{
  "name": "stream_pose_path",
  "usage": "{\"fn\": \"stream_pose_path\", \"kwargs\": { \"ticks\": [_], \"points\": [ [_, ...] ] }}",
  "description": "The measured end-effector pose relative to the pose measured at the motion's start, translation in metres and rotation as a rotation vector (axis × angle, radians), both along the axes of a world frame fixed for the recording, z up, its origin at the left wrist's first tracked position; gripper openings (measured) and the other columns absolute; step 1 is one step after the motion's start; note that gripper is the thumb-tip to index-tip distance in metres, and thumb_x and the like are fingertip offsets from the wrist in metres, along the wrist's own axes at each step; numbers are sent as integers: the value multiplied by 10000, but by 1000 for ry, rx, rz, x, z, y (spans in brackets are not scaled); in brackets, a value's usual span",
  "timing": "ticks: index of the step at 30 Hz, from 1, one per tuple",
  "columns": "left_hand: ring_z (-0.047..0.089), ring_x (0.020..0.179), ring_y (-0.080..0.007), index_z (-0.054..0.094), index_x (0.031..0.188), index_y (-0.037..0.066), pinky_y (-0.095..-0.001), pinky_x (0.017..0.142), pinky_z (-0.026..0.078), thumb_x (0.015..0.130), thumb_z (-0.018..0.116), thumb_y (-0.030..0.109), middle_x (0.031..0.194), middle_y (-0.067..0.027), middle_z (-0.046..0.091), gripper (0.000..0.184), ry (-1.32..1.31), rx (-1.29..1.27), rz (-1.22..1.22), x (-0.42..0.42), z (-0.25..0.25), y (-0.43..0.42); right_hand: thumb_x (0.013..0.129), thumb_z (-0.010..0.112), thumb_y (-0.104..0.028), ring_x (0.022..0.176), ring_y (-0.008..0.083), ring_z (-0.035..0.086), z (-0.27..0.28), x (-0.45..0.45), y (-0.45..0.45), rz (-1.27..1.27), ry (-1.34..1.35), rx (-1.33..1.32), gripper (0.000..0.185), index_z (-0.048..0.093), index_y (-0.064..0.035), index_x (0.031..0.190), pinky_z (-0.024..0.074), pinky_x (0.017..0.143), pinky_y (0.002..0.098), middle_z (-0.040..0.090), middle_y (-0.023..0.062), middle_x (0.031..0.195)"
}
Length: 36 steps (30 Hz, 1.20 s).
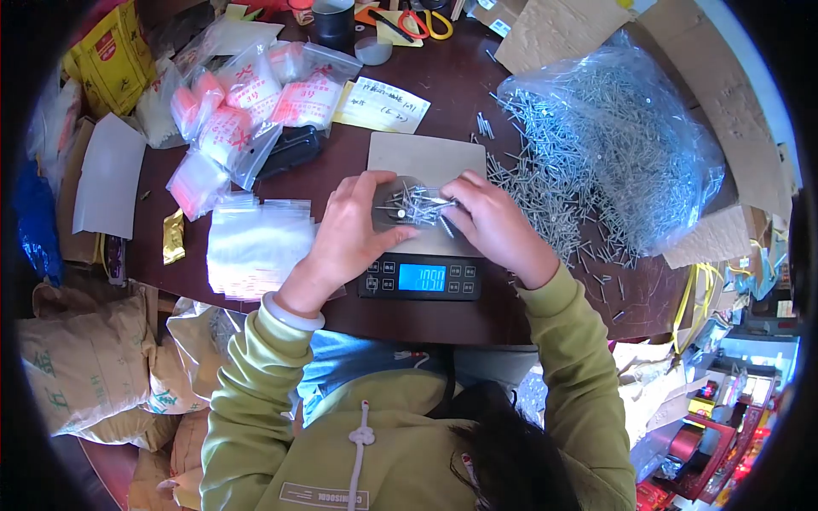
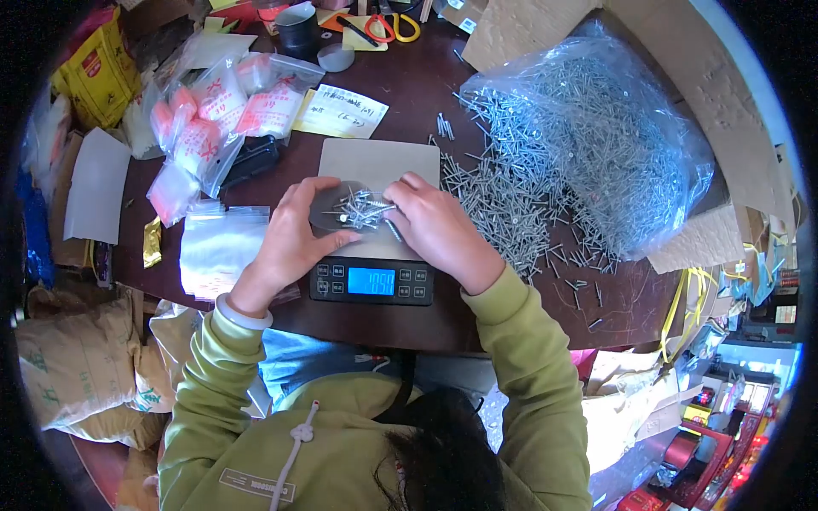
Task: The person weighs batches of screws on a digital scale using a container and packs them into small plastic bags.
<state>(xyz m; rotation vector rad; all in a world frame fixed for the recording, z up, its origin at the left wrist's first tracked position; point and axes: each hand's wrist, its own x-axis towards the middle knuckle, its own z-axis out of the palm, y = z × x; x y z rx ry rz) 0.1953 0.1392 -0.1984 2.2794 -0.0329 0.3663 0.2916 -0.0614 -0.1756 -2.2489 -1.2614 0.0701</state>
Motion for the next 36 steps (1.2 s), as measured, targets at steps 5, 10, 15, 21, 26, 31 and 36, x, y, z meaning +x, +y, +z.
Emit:
{"fn": "stream_pose_path", "kwargs": {
  "ticks": [5,10,15,21,26,31,36],
  "points": [
    [547,1051,-356,507,1207,26,-425,910,417,654,844,234,1097,-169,592,680,12,35,24,0,1,-6,821,638,-98,811,376,600,28,3,17,68,78,70,157,571,-6,929,491,719,424,572,172,915],
    [521,1109,-352,474,1262,21,-436,949,384,649,843,240,1175,-165,568,748,16,79,49,-3,-4,-9,806,675,-127,815,346,618,35,2,21,-28,181,140,193,576,-14,926,497,733,406,595,156,937],
    [499,1149,-357,438,1313,10,-428,984,372,638,846,202,1274,-179,509,812,-27,110,46,-13,9,-8,771,724,-173,821,321,622,2,3,-17,-252,54,-81,242,571,-29,891,497,726,400,602,144,921],
    [491,1138,-387,447,1295,5,-437,974,391,659,819,103,1249,-192,524,743,-112,42,52,-45,21,0,804,680,-94,806,299,597,-15,-15,-30,-250,116,-97,150,567,-22,872,484,713,384,595,123,835],
    [525,1105,-398,472,1270,-12,-428,952,423,698,771,37,1205,-208,546,648,5,39,143,-89,17,19,805,645,-50,804,340,589,-15,-22,-36,-208,87,98,104,549,-22,833,480,709,410,605,148,865],
    [556,1075,-367,574,1163,-14,-418,925,446,727,713,-15,1158,-197,596,458,64,49,179,-124,3,28,891,617,-80,769,122,562,5,-30,-71,-343,571,354,89,586,-26,955,449,677,273,614,40,864],
    [576,1038,-325,657,1027,-6,-396,904,445,734,712,24,1142,-146,629,300,48,250,116,-127,-16,23,912,619,-101,785,83,545,-1,-48,-96,-373,990,805,120,574,-30,998,431,685,223,592,20,888]
  ]
}}
